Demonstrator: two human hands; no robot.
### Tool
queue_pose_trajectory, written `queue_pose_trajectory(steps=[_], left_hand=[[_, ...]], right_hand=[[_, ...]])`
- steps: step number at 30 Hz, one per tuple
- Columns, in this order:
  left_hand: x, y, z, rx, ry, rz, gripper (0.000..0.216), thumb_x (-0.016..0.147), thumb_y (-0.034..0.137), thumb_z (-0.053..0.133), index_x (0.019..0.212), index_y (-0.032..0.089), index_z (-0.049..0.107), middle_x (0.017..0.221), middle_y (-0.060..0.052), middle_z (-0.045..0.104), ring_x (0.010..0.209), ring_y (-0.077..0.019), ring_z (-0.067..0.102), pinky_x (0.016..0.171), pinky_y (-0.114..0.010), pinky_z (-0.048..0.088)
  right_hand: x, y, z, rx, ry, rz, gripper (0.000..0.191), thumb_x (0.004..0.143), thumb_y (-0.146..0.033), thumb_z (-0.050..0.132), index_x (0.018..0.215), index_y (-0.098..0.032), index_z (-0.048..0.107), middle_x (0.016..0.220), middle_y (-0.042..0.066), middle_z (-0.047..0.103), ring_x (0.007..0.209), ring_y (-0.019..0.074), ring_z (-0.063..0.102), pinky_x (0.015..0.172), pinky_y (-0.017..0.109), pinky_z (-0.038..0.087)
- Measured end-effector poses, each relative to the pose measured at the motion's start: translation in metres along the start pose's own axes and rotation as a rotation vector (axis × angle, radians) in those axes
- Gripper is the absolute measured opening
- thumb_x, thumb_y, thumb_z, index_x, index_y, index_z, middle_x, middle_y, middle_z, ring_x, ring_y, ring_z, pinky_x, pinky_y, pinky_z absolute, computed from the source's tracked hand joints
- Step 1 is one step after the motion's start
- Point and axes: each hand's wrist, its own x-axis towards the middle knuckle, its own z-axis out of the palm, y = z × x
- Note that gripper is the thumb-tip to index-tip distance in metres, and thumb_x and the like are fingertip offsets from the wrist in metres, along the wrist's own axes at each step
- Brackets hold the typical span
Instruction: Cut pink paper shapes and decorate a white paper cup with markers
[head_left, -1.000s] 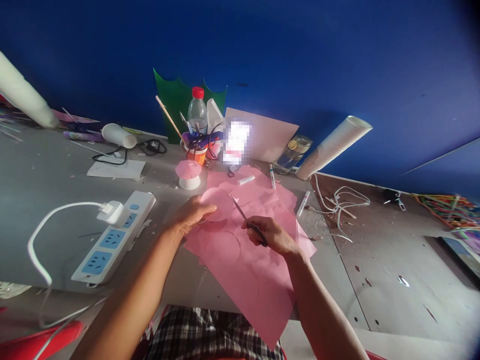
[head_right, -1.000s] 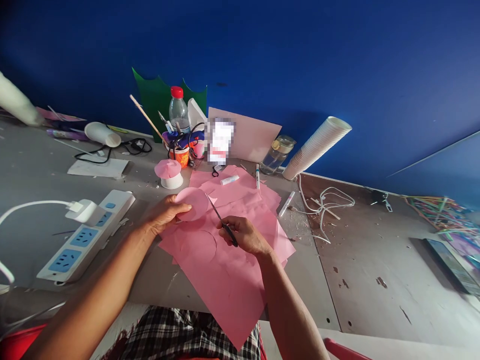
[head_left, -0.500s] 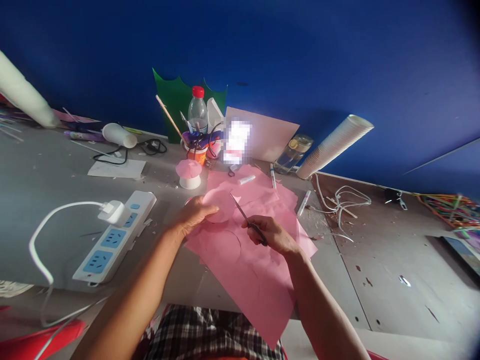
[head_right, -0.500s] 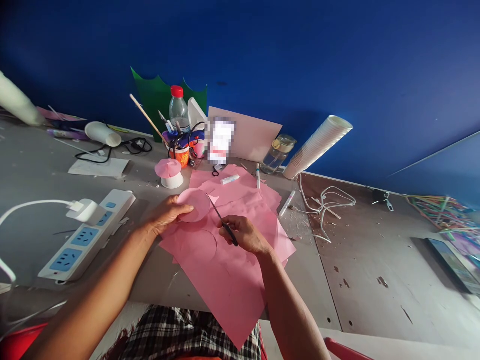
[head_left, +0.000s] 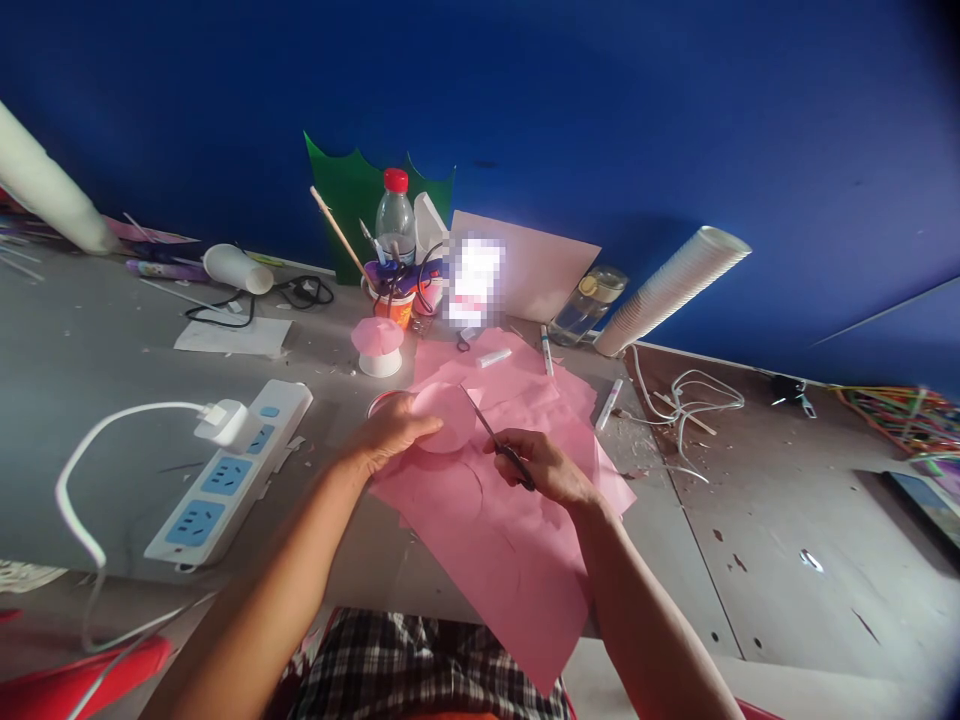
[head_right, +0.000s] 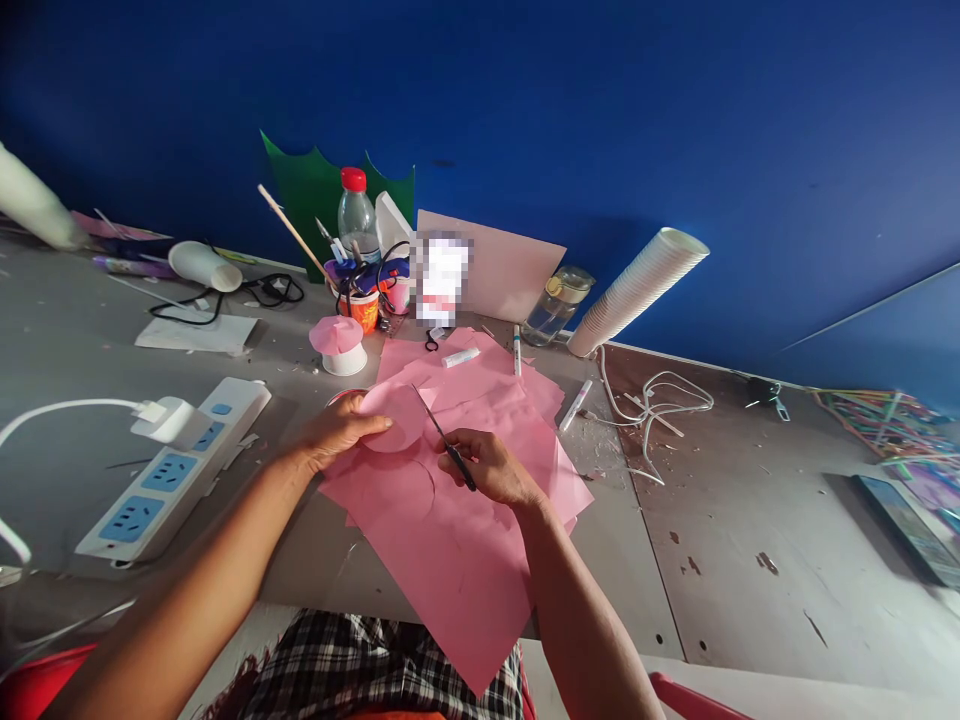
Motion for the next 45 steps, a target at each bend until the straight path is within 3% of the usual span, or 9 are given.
queue_pose_trajectory(steps=[6, 16, 27, 38, 45], left_hand=[[-0.0026, 0.0059, 0.0039, 0.044, -0.042, -0.03, 0.014, 0.059, 0.028, 0.063, 0.067, 0.017, 0.063, 0.055, 0.002, 0.055, 0.053, -0.0152, 0.053, 0.046, -0.023, 0.035], [-0.0047, 0.0091, 0.0053, 0.137, -0.084, -0.049, 0.012, 0.062, 0.028, 0.058, 0.067, 0.017, 0.061, 0.053, 0.004, 0.046, 0.053, -0.0121, 0.047, 0.045, -0.021, 0.03], [-0.0032, 0.0064, 0.004, 0.119, -0.156, 0.026, 0.012, 0.065, 0.026, 0.058, 0.058, 0.017, 0.053, 0.054, 0.004, 0.044, 0.05, -0.0099, 0.04, 0.047, -0.022, 0.028], [-0.0034, 0.004, 0.0052, 0.111, -0.169, 0.045, 0.019, 0.067, 0.026, 0.057, 0.058, 0.018, 0.042, 0.056, 0.006, 0.034, 0.051, -0.0077, 0.031, 0.049, -0.022, 0.024], [-0.0025, 0.0027, 0.0051, 0.099, -0.166, 0.038, 0.017, 0.066, 0.026, 0.057, 0.057, 0.018, 0.046, 0.054, 0.005, 0.039, 0.049, -0.0087, 0.035, 0.047, -0.022, 0.025]], right_hand=[[0.001, 0.0016, 0.0013, -0.021, 0.021, 0.016, 0.018, 0.075, -0.027, 0.059, 0.088, -0.015, 0.062, 0.054, -0.004, 0.048, 0.051, 0.0086, 0.043, 0.048, 0.023, 0.031], [-0.0003, 0.0009, 0.0016, -0.117, 0.053, 0.013, 0.021, 0.075, -0.025, 0.058, 0.093, -0.016, 0.063, 0.055, -0.004, 0.05, 0.055, 0.0096, 0.044, 0.054, 0.024, 0.036], [0.0013, 0.005, 0.0011, -0.175, 0.071, -0.002, 0.02, 0.074, -0.027, 0.059, 0.091, -0.017, 0.063, 0.061, -0.003, 0.051, 0.057, 0.0102, 0.046, 0.057, 0.026, 0.038], [0.0005, 0.0031, 0.0032, -0.113, 0.06, 0.029, 0.021, 0.077, -0.03, 0.058, 0.093, -0.017, 0.063, 0.057, -0.003, 0.05, 0.056, 0.0103, 0.044, 0.052, 0.024, 0.035], [-0.0019, -0.0033, 0.0044, -0.038, 0.033, 0.022, 0.019, 0.077, -0.029, 0.056, 0.089, -0.016, 0.061, 0.055, -0.004, 0.046, 0.053, 0.009, 0.04, 0.049, 0.023, 0.03]])
